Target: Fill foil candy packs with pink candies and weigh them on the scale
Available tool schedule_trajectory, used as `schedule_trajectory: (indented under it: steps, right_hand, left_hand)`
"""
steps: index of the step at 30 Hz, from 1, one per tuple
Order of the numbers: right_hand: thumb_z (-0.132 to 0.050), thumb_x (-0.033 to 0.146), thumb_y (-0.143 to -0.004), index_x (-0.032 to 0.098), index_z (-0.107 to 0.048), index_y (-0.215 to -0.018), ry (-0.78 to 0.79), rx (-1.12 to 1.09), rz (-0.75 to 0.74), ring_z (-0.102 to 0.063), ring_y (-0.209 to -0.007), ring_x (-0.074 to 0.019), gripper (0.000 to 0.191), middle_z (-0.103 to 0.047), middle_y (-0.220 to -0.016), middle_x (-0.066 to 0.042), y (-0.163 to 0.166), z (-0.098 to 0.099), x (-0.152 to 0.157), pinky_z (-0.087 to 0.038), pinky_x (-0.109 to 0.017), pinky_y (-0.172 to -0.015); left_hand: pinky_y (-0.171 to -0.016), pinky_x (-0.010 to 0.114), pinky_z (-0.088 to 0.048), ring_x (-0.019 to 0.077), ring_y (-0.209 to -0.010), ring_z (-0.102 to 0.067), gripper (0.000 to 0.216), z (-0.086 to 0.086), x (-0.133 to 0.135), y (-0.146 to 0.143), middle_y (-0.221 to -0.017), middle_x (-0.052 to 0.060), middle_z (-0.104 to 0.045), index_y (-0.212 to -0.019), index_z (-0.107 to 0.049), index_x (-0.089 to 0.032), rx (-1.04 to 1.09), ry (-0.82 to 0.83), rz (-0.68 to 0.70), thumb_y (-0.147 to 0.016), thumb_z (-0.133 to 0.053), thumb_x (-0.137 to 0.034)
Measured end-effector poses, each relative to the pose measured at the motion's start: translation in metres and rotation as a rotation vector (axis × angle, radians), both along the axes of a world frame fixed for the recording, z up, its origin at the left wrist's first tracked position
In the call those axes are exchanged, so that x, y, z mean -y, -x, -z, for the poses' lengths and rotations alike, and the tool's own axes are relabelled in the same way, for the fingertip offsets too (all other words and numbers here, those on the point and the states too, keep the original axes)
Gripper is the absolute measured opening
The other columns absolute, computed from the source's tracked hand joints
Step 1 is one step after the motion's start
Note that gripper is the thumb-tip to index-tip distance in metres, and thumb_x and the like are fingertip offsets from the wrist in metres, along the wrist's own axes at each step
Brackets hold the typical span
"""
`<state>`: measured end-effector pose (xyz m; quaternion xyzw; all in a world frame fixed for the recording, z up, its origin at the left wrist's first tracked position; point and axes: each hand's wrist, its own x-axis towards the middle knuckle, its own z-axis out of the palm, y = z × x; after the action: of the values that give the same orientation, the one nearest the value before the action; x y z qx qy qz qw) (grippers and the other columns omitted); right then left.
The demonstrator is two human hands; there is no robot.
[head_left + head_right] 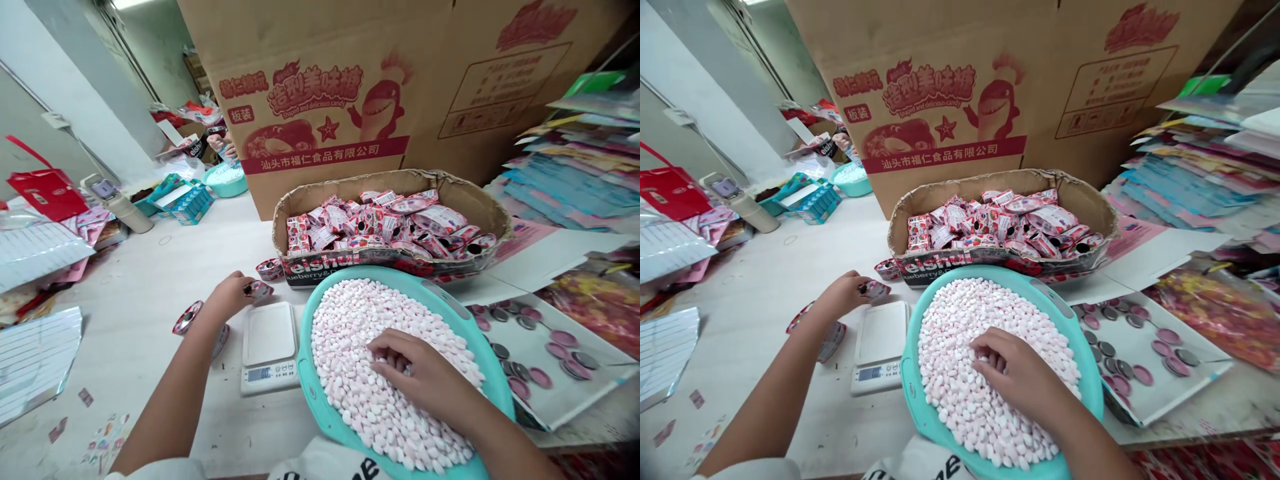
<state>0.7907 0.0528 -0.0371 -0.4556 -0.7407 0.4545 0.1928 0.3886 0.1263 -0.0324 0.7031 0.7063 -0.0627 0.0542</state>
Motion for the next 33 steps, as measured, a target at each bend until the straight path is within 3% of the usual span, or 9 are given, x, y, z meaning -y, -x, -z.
schedule_trajectory:
  steps: [4, 8, 12, 17, 20, 23, 27, 30, 33]
  right_hand:
    - [-0.059, 0.025, -0.084, 0.023, -0.067, -0.095, -0.007, -0.005, 0.02, -0.061, -0.081, -0.0168, 0.013, -0.065, -0.094, -0.002, 0.001, -0.003, 0.001, -0.047, -0.029, -0.073]
    - [-0.058, 0.024, -0.084, 0.022, -0.066, -0.093, -0.012, -0.016, 0.022, -0.061, -0.08, -0.0164, 0.013, -0.065, -0.093, -0.003, 0.001, -0.005, 0.002, -0.048, -0.028, -0.071]
    - [-0.058, 0.023, -0.082, 0.022, -0.066, -0.092, -0.014, 0.006, 0.02, -0.061, -0.08, -0.0171, 0.012, -0.066, -0.092, -0.003, 0.002, -0.006, 0.002, -0.048, -0.029, -0.07]
    - [-0.058, 0.027, -0.083, 0.023, -0.066, -0.093, -0.012, 0.015, 0.016, -0.061, -0.08, -0.0177, 0.013, -0.066, -0.093, -0.004, 0.003, -0.005, 0.0, -0.049, -0.03, -0.071]
    - [-0.059, 0.029, -0.084, 0.023, -0.066, -0.095, 0.0, 0.019, 0.018, -0.061, -0.079, -0.0179, 0.014, -0.066, -0.092, -0.004, 0.003, -0.003, -0.001, -0.049, -0.03, -0.07]
    - [-0.059, 0.03, -0.085, 0.023, -0.066, -0.096, 0.008, 0.017, 0.012, -0.061, -0.081, -0.0181, 0.015, -0.066, -0.094, -0.004, 0.001, -0.002, 0.0, -0.05, -0.03, -0.072]
    - [-0.058, 0.032, -0.086, 0.023, -0.066, -0.095, 0.005, 0.012, 0.0, -0.061, -0.079, -0.018, 0.015, -0.066, -0.092, -0.004, 0.001, -0.001, 0.0, -0.05, -0.03, -0.07]
    - [-0.059, 0.035, -0.086, 0.023, -0.067, -0.094, -0.001, 0.015, 0.005, -0.061, -0.076, -0.0184, 0.017, -0.067, -0.091, -0.005, 0.002, 0.0, -0.001, -0.05, -0.03, -0.068]
    - [-0.06, 0.035, -0.085, 0.023, -0.067, -0.094, -0.004, 0.012, 0.0, -0.061, -0.076, -0.0185, 0.017, -0.067, -0.091, -0.004, 0.001, 0.001, -0.001, -0.05, -0.03, -0.068]
  left_hand:
    - [-0.103, 0.041, -0.039, 0.0337, -0.117, -0.055, 0.068, 0.011, -0.028, -0.026, -0.123, 0.015, -0.061, -0.136, -0.053, -0.021, -0.017, -0.132, 0.126, -0.071, -0.072, -0.029]
    - [-0.116, 0.049, -0.023, 0.0426, -0.14, -0.027, 0.106, 0.024, -0.051, -0.028, -0.152, 0.024, -0.031, -0.148, -0.031, -0.012, -0.01, -0.215, 0.169, -0.059, -0.084, -0.033]
    - [-0.102, 0.041, -0.042, 0.0368, -0.123, -0.049, 0.099, 0.034, -0.067, -0.023, -0.134, 0.022, -0.052, -0.142, -0.037, -0.01, 0.037, -0.146, 0.188, -0.061, -0.082, -0.043]
    - [-0.1, 0.036, -0.043, 0.0324, -0.118, -0.054, 0.097, 0.031, -0.07, -0.03, -0.131, 0.018, -0.056, -0.138, -0.043, -0.014, 0.052, -0.117, 0.185, -0.057, -0.083, -0.05]
    - [-0.11, 0.046, -0.033, 0.0394, -0.133, -0.041, 0.102, 0.016, -0.051, -0.017, -0.144, 0.025, -0.044, -0.144, -0.036, -0.011, 0.023, -0.179, 0.104, -0.063, -0.078, -0.056]
    - [-0.109, 0.054, -0.032, 0.0414, -0.135, -0.039, 0.076, -0.003, -0.01, 0.029, -0.146, 0.026, -0.042, -0.141, -0.041, -0.01, -0.042, -0.273, -0.162, -0.084, -0.052, -0.058]
    - [-0.097, 0.05, -0.045, 0.0403, -0.122, -0.055, 0.071, -0.007, 0.057, 0.099, -0.138, 0.024, -0.054, -0.141, -0.045, -0.013, -0.001, 0.028, -0.57, -0.084, -0.046, -0.056]
    - [-0.083, 0.032, -0.052, 0.0279, -0.105, -0.066, 0.061, 0.003, 0.089, 0.117, -0.121, 0.013, -0.068, -0.13, -0.054, -0.017, 0.18, 0.162, -0.555, -0.081, -0.047, -0.053]
    - [-0.073, 0.03, -0.051, 0.0265, -0.095, -0.068, 0.049, 0.007, 0.093, 0.114, -0.109, 0.012, -0.072, -0.117, -0.059, -0.016, 0.196, 0.135, -0.54, -0.077, -0.05, -0.043]
